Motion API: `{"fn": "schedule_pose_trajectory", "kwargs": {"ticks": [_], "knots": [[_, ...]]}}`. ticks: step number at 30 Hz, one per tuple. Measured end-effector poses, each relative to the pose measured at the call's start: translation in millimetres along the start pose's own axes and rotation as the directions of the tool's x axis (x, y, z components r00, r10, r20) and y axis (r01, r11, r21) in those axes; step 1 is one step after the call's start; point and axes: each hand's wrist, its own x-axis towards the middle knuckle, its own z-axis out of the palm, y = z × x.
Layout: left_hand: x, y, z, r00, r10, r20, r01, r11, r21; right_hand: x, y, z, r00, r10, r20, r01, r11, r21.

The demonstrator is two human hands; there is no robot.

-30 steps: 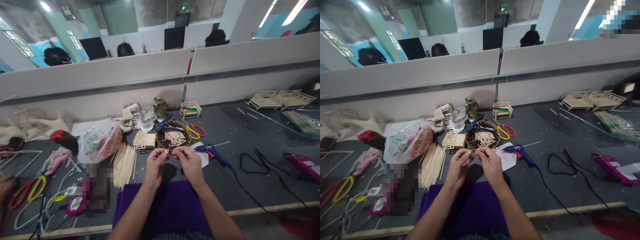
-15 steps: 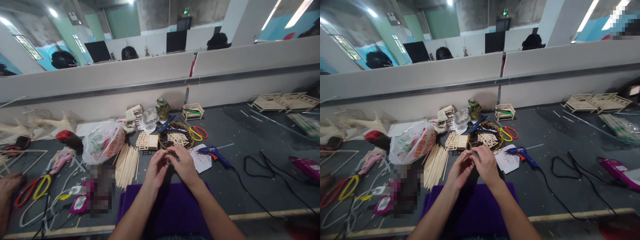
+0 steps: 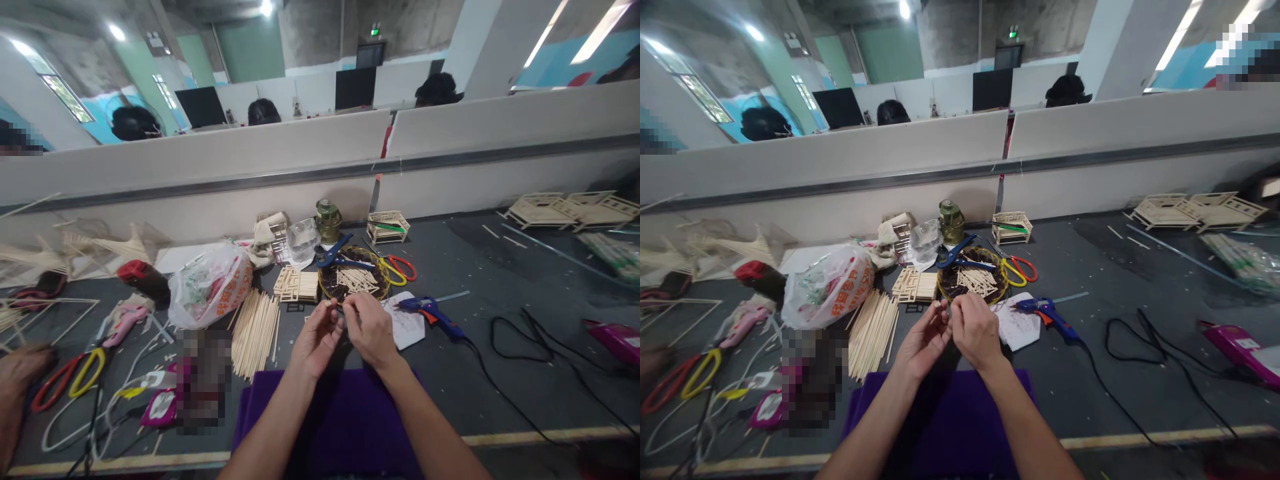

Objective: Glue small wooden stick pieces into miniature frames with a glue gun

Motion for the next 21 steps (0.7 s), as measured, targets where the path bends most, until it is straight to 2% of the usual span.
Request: {"fn": "schedule_pose_trajectory", "kwargs": {"ticks": [3,7,11,15,21], "knots": [[-1,3,1.3,0.999,-0.034,-0.007,0.034,0.999,-0.029,-2,5,-1,0.997,0.055,-0.047,-0.055,0.998,0.003],[-2,6,1.2,0.998,-0.061,0.027,0.062,0.998,-0.034,-1,5,1,0.997,0.045,-0.058,-0.039,0.994,0.102],[-4,6,0.3,0.998,-0.034,0.055,0.032,0.999,0.024,3,-2,5,1.0,0.026,-0.012,-0.024,0.989,0.146],[-6,5,-0.1,0.996,-0.015,0.091,0.011,0.999,0.045,5,-7,12,0.998,0.057,0.035,-0.061,0.988,0.139],[-8,5,0.5,0.999,-0.044,0.022,0.042,0.998,0.05,2,-8,17,0.995,0.076,0.062,-0.088,0.974,0.207]]}}
